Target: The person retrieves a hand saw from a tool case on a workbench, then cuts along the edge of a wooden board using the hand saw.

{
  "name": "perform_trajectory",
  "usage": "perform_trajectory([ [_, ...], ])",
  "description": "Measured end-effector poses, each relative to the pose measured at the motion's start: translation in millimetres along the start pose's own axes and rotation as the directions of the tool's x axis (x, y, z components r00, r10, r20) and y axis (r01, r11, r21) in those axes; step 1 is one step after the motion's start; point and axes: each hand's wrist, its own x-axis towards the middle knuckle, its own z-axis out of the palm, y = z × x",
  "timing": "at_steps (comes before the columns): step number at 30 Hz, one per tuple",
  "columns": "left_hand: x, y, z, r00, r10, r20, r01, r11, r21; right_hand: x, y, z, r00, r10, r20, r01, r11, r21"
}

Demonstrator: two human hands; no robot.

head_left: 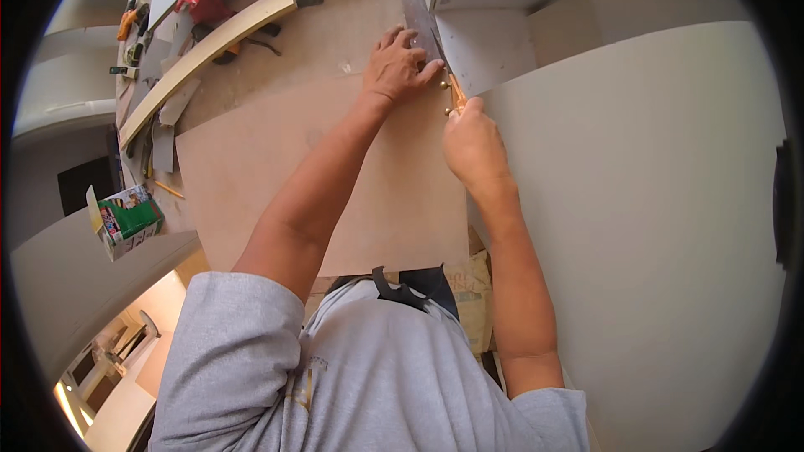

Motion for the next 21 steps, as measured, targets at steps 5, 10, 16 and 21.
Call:
perform_trajectory([
  [5, -2.5, -0.5, 3.2, 1.0, -0.009, -0.012, 0.008, 1.0, -0.024, -120.1, 13.3, -43.6, 0.973, 0.143, 0.183, -0.155, 0.987, 0.048],
  [10, -3.3, -4.5, 7.7, 1.0, -0.015, 0.013, 0.015, 1.0, 0.012, -166.9, 4.7, -59.7, 0.913, 0.335, 0.233, -0.34, 0.94, -0.022],
  [16, -2.1, -0.9, 3.9, 0.999, -0.043, 0.03, 0.042, 0.999, 0.008, -9.3, -11.0, -7.2, 0.997, 0.017, 0.07, -0.012, 0.998, -0.068],
  [21, -1.7, -2.3, 5.1, 1.0, -0.002, -0.008, 0.001, 1.0, -0.004, -90.0, 11.0, -31.9, 0.99, 0.072, 0.117, -0.071, 0.997, -0.021],
])
